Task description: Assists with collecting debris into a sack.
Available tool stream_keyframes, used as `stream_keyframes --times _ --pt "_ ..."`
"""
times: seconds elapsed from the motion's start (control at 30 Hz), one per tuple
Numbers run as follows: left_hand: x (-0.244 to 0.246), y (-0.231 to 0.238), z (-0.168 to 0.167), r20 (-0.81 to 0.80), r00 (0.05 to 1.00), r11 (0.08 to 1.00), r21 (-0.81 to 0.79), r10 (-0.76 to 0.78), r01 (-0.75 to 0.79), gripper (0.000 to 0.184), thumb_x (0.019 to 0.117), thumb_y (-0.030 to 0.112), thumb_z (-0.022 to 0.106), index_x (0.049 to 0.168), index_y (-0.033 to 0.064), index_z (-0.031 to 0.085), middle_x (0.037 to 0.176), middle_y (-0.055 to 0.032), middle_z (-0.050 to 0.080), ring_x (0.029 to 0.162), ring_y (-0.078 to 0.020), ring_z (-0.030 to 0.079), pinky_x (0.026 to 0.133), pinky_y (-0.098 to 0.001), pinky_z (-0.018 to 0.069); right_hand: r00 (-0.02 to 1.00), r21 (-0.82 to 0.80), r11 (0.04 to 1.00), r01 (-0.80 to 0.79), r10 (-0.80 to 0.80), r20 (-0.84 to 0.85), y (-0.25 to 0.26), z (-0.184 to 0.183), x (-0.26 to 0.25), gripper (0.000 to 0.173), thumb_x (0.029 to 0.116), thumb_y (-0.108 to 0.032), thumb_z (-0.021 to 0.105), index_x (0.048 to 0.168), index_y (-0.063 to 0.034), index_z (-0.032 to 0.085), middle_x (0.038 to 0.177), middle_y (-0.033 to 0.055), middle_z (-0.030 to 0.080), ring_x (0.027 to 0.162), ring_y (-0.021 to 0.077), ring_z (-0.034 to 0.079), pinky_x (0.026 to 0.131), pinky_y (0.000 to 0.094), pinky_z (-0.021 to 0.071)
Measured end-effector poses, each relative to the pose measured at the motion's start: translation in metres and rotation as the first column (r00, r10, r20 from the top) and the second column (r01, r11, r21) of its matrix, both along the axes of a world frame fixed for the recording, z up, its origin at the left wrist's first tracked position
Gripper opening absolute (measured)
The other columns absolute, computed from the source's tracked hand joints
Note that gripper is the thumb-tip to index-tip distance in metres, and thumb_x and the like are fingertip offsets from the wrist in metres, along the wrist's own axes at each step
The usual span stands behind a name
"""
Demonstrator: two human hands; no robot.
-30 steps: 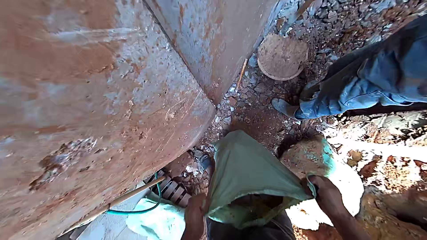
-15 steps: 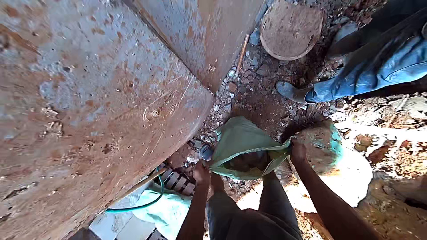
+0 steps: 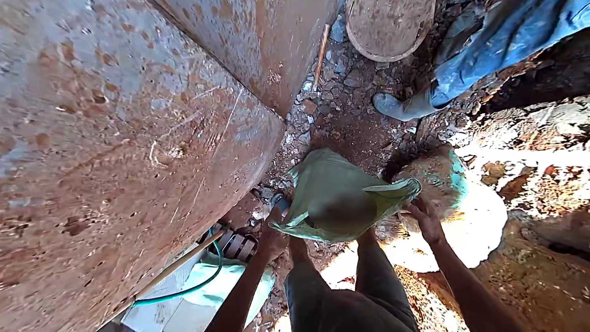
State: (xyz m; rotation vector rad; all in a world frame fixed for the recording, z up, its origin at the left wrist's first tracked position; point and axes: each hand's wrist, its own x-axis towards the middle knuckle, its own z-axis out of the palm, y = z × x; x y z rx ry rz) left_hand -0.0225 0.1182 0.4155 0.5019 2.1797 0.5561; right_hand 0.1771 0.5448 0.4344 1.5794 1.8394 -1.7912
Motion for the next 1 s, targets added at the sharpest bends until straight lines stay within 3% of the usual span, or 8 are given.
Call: stream_keyframes --times 0.07,0.13,0.23,0.4,0.63,0.8,0.93,1.0 --pt "-0.020 0.027 -0.021 -0.010 0.983 0.976 0.114 -0.183 0.183 0.097 0.0836 0.038 0.078 0.156 -0.0077 0.033 0.164 -0.0279 0.028 0.155 -0.0404 0.023 0.128 -0.0501 0.0147 1.000 -0.045 0.999 -0.006 0.007 0.016 -0.031 -0.015 -0.006 0.071 0.0898 -0.018 0.070 0.149 0.0045 0.038 0.128 0.0201 0.063 0.107 0.0219 0.069 0.088 0.0401 0.0610" --pt "-0.028 0.058 -0.053 -0.018 0.920 0.900 0.198 -0.392 0.387 0.093 0.0835 0.036 0.077 0.159 0.0024 0.034 0.166 -0.0227 0.028 0.156 -0.0386 0.020 0.129 -0.0515 0.0118 0.986 0.010 0.992 -0.127 0.125 0.112 -0.063 -0.035 -0.020 0.061 0.0889 -0.019 0.077 0.138 0.0076 0.052 0.123 0.0202 0.068 0.112 0.0226 0.068 0.100 0.0419 0.0566" --pt "-0.021 0.115 -0.090 0.019 0.828 0.794 0.298 -0.560 0.530 0.101 0.0762 0.027 0.086 0.161 0.0127 0.033 0.168 -0.0190 0.026 0.158 -0.0355 0.016 0.129 -0.0490 0.0073 0.886 0.085 0.904 -0.418 0.386 0.258 -0.099 -0.073 -0.053 0.037 0.0970 -0.018 0.067 0.125 0.0065 0.066 0.120 0.0250 0.070 0.118 0.0349 0.066 0.106 0.0545 0.0489" --pt "0.015 0.159 -0.115 0.046 0.867 0.801 0.409 -0.496 0.437 0.078 0.0815 0.018 0.078 0.149 -0.0040 0.047 0.158 -0.0208 0.043 0.151 -0.0339 0.034 0.125 -0.0475 0.0213 0.709 -0.033 0.739 -0.673 0.657 0.256 -0.122 -0.089 -0.079 0.039 0.0963 -0.018 0.063 0.126 0.0070 0.066 0.124 0.0269 0.068 0.121 0.0380 0.064 0.107 0.0545 0.0470" --pt "0.024 0.158 -0.082 -0.058 0.873 0.733 0.518 -0.483 0.440 0.072 0.0731 0.007 0.082 0.138 -0.0091 0.056 0.150 -0.0259 0.051 0.145 -0.0396 0.044 0.121 -0.0507 0.0294 0.726 -0.122 0.726 -0.677 0.686 0.047 -0.109 -0.072 -0.077 0.035 0.0964 -0.013 0.065 0.124 0.0080 0.064 0.118 0.0217 0.070 0.115 0.0249 0.066 0.105 0.0414 0.0496" --pt "0.024 0.173 -0.087 -0.088 0.899 0.690 0.611 -0.428 0.388 0.049 0.0795 0.008 0.078 0.125 -0.0035 0.066 0.140 -0.0239 0.061 0.139 -0.0413 0.050 0.118 -0.0559 0.0334 0.792 -0.251 0.760 -0.600 0.608 -0.055 -0.095 -0.057 -0.071 0.022 0.0974 -0.009 0.060 0.112 0.0045 0.068 0.101 0.0110 0.070 0.095 0.0110 0.065 0.091 0.0330 0.0529" --pt "0.015 0.188 -0.086 0.142 0.845 0.719 0.608 -0.515 0.337 0.032 0.0866 -0.003 0.064 0.118 -0.0084 0.066 0.121 -0.0249 0.068 0.125 -0.0388 0.060 0.119 -0.0488 0.0329 0.839 -0.285 0.806 -0.518 0.544 0.016 -0.101 -0.051 -0.065 0.019 0.0966 -0.017 0.060 0.082 -0.0052 0.064 0.071 -0.0032 0.055 0.066 0.0044 0.052 0.068 0.0286 0.0451" --pt "0.008 0.192 -0.083 0.257 0.819 0.773 0.553 -0.514 0.311 0.033 0.0891 -0.002 0.063 0.121 -0.0090 0.064 0.121 -0.0262 0.067 0.125 -0.0392 0.058 0.119 -0.0465 0.0326 0.916 -0.171 0.908 -0.382 0.397 0.062 -0.110 -0.045 -0.059 0.016 0.0952 -0.020 0.065 0.091 -0.0058 0.072 0.078 -0.0020 0.065 0.071 0.0036 0.059 0.072 0.0274 0.0501"
